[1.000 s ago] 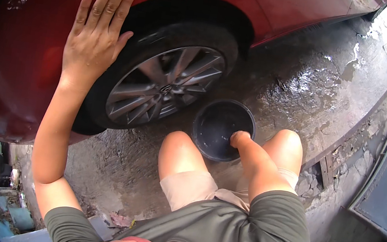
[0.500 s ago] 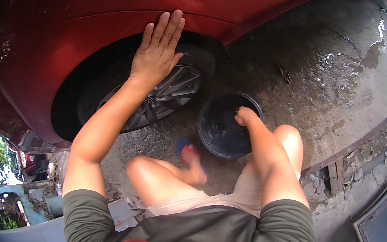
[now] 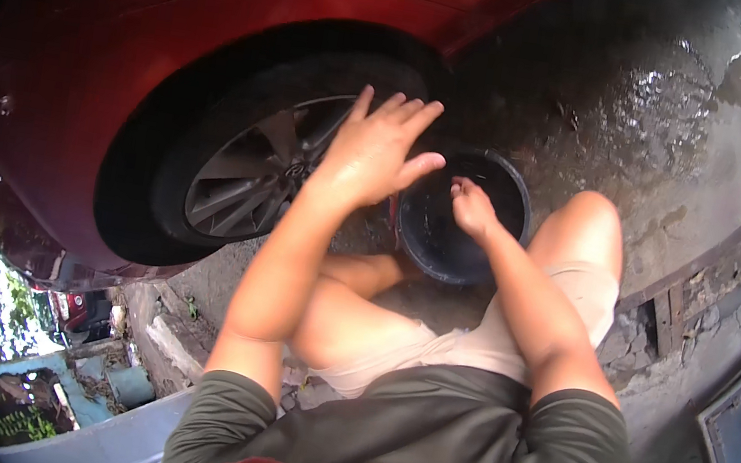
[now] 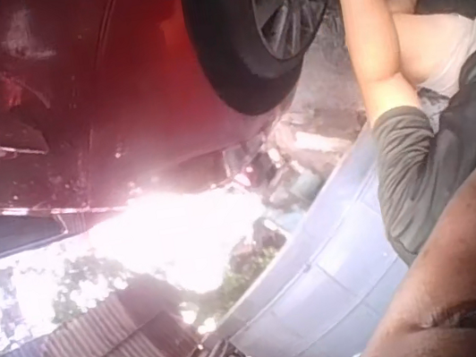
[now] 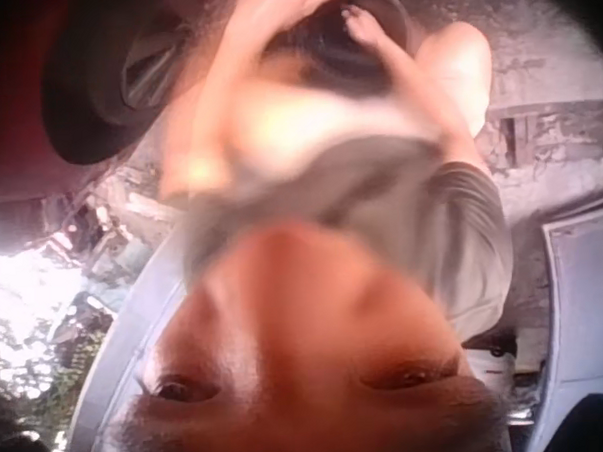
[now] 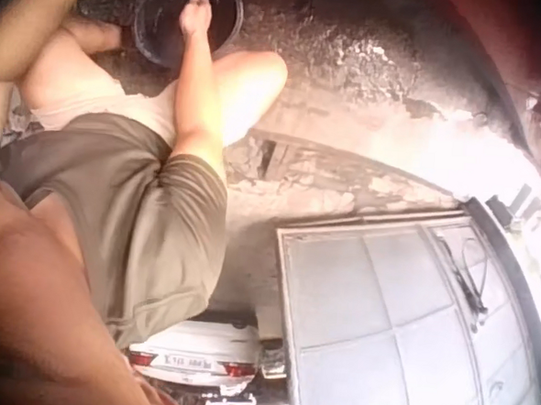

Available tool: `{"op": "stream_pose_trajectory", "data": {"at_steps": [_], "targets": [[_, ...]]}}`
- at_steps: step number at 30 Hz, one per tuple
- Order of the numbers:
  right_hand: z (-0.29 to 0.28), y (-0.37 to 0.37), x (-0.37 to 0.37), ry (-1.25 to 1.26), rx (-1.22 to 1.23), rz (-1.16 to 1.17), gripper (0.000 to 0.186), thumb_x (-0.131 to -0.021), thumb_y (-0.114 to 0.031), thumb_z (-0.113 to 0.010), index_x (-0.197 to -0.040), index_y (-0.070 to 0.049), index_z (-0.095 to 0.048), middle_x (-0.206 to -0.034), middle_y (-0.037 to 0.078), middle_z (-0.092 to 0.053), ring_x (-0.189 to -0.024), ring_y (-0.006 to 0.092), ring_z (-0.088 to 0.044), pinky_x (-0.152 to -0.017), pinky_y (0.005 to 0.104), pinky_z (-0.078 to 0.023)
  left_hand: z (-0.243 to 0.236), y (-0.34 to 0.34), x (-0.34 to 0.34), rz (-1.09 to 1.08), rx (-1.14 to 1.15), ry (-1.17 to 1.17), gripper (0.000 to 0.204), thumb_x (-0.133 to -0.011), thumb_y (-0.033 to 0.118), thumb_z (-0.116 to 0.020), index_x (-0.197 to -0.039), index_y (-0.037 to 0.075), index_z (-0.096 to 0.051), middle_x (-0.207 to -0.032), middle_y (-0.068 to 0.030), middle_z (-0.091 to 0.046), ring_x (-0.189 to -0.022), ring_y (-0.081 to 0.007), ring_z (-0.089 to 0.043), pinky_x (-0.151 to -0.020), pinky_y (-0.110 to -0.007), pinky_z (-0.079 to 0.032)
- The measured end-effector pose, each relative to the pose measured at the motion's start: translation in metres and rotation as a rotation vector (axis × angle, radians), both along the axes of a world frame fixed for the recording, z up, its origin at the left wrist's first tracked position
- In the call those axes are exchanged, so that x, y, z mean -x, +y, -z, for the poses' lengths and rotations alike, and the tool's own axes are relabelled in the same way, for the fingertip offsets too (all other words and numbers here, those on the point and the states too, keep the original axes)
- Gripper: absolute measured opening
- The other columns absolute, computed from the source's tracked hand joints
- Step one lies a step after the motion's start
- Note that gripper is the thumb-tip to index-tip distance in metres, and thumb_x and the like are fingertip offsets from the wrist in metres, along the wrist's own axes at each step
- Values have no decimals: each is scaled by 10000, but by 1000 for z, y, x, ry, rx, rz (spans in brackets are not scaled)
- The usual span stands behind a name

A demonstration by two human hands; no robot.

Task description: The person sands the rear fender of a red car using sandpaper and a bucket of water, repeatedly dipping the sandpaper and scrubbing the surface.

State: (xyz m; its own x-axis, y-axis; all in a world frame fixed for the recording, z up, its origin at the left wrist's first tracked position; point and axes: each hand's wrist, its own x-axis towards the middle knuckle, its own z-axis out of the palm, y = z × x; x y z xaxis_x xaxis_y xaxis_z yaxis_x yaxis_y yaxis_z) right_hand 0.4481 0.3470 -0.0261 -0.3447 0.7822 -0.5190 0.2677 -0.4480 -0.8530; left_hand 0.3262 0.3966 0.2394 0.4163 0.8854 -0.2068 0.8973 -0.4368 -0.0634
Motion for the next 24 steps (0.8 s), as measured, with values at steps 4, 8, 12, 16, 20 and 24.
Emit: {"op": "stream_pose_trajectory", "data": {"at_steps": [4,8,12,16,20,24], "targets": [[-22,-2,-15,205,166,191,394,-1074,-211,-467,-1350,21,-627,-1274,168,-693,-1221,264,-619,-1077,356,-431,39,-41,9,-114,261,48,729,-949,486,-661,-1516,68,-475,-1452,-211,-575,-1395,-368,-503,-1197,-565,-325],[-72,34,-26,273,11,609,361,-1080,-251,-493,-1320,-44,-664,-1177,108,-702,-1157,165,-611,-899,302,-513,14,-42,-21,-6,322,7,676,-944,478,-668,-1406,1,-542,-1223,-215,-690,-1304,-373,-581,-1153,-566,-381],[-122,88,-9,264,-581,773,343,-1048,-202,-540,-1333,-47,-650,-1229,137,-655,-1189,223,-608,-970,329,-499,-11,-57,-38,173,93,-247,550,-936,474,-676,-1216,6,-607,-1151,-212,-698,-1247,-390,-602,-1147,-580,-384],[-210,125,16,266,-1469,513,526,-1005,-247,-597,-1468,-11,-513,-1474,209,-495,-1385,386,-460,-1167,495,-354,-35,-58,-33,86,8,-243,407,-888,396,-757,-1036,42,-620,-925,-140,-680,-911,-309,-661,-905,-442,-513],[-212,154,48,225,-1828,350,703,-930,-282,-671,-1516,33,-445,-1551,262,-411,-1475,477,-348,-1211,583,-296,-44,-66,-19,130,-17,-563,356,-854,370,-791,-902,51,-642,-787,-90,-630,-745,-271,-637,-728,-390,-501],[-162,159,34,-174,-1780,273,722,-852,-305,-687,-1503,-43,-518,-1537,157,-486,-1460,388,-428,-1205,521,-317,-34,-72,-13,152,-36,-576,367,-852,386,-786,-937,47,-673,-752,-57,-602,-692,-235,-613,-665,-358,-474]]}}
